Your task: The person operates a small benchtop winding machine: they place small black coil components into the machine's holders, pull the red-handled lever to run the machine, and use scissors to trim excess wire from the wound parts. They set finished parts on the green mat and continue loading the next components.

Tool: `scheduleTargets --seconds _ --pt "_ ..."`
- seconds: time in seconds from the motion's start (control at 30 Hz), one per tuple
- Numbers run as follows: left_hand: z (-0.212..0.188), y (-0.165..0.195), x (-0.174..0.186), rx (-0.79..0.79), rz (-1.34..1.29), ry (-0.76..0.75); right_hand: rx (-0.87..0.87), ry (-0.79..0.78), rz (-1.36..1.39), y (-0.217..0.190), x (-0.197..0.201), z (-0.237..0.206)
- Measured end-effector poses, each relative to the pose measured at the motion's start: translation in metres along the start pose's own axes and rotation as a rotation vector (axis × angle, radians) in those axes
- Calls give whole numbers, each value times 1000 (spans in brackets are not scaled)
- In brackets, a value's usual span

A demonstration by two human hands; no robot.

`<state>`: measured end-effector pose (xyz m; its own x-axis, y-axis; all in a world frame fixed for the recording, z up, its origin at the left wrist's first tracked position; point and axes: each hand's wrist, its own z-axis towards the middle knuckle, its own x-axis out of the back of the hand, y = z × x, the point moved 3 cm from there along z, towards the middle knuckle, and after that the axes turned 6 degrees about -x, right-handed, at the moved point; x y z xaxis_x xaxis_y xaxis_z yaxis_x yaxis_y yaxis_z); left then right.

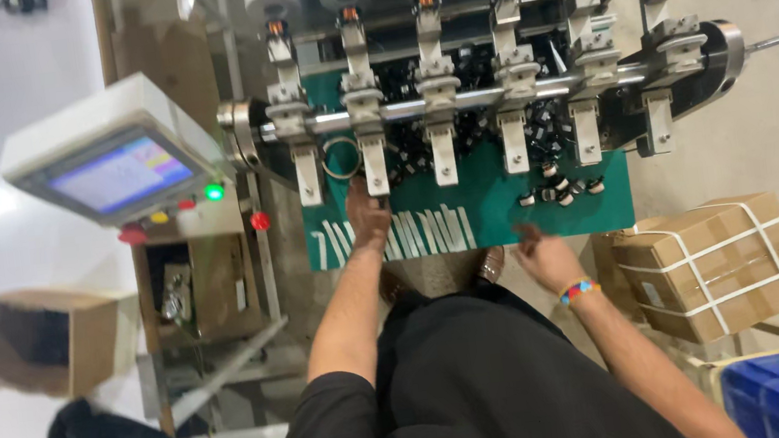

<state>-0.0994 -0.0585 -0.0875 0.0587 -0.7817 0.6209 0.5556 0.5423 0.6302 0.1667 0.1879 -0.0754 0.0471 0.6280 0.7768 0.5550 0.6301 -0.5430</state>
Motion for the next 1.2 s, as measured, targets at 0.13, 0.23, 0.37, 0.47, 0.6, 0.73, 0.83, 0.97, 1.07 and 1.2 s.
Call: scheduleTargets --seconds 0.13,0.23,0.37,0.47,0.6,0.73,0.83,0.97,1.07,1.2 --pt "7 1 -2 123 4 -132 -33 -162 88 -26 -20 -37" --pt "14 24 25 3 -81 33 51 -159 77 -47 -23 -52" --pt "4 60 65 266 -113 -184 33 -131 103 -94 -4 -49" --pt "-11 88 76 159 -120 -313 235 -57 109 -140 26 -37" --pt "-47 93 45 349 -462 -668 645 -40 151 -175 51 -28" --pt "-82 91 8 442 -735 -679 522 -140 189 -155 46 -29" --pt "-104 101 -3 614 -906 -485 358 -111 341 -128 42 -32" --pt "-128 126 -2 1206 -1206 -572 462 79 259 -111 55 -35" --pt "-124 150 0 1212 -1350 -567 533 142 235 -107 70 -34" --pt "-120 169 -3 1145 -1293 -461 618 130 219 -107 88 -30"
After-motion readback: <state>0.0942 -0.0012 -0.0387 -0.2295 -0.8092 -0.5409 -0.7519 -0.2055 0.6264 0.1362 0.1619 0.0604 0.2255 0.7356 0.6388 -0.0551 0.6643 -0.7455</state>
